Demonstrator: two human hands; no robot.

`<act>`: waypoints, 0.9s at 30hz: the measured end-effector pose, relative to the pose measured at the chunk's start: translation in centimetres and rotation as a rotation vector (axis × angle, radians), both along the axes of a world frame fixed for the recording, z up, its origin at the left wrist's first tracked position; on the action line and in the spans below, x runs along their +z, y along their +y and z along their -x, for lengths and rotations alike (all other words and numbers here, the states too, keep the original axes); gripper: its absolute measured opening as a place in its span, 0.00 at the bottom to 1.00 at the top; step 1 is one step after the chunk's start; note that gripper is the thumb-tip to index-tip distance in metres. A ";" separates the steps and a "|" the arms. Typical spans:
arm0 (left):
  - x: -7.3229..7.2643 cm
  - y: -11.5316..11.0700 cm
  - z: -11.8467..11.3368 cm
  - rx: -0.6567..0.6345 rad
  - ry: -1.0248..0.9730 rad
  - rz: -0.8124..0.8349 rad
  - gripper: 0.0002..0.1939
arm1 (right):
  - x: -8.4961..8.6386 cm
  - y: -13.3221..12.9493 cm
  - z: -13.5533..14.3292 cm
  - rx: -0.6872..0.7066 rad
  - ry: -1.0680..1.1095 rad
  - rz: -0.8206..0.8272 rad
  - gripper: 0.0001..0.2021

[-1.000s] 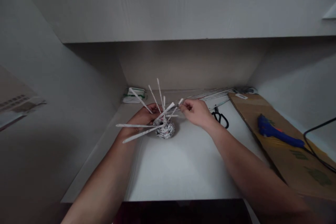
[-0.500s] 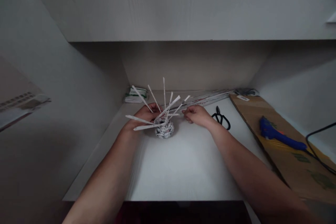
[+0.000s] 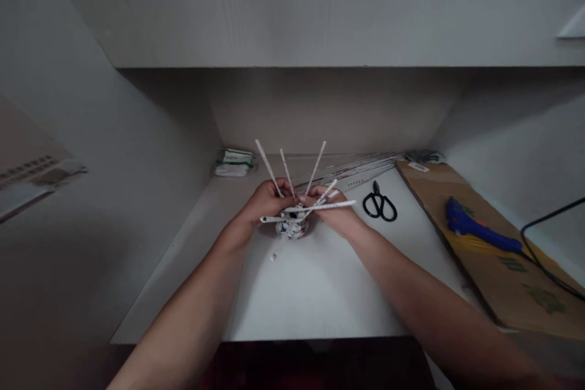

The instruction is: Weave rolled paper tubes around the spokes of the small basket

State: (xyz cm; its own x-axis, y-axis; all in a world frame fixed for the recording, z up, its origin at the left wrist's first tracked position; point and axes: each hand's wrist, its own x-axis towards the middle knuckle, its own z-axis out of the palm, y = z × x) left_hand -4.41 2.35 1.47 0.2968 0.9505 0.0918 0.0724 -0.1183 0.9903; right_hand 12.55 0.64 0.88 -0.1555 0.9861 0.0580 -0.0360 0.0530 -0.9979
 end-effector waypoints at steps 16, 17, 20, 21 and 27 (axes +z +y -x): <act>-1.1 -0.4 -1.5 -0.044 -0.014 -0.016 0.14 | -1.9 -0.6 -1.7 -0.194 -0.124 -0.127 0.09; -1.1 -0.4 -1.6 -0.032 -0.015 -0.015 0.14 | -1.9 -0.6 -1.7 -0.206 -0.145 -0.126 0.09; -1.1 -0.6 -1.9 -0.001 -0.015 -0.011 0.13 | -2.0 -0.7 -1.9 -0.222 -0.237 -0.126 0.09; -1.1 -0.6 -1.9 0.008 -0.018 -0.012 0.13 | -2.0 -0.7 -1.9 -0.217 -0.248 -0.118 0.08; -1.1 -0.8 -2.1 0.041 -0.013 -0.025 0.11 | -1.7 -0.6 -1.2 -0.181 0.160 0.037 0.10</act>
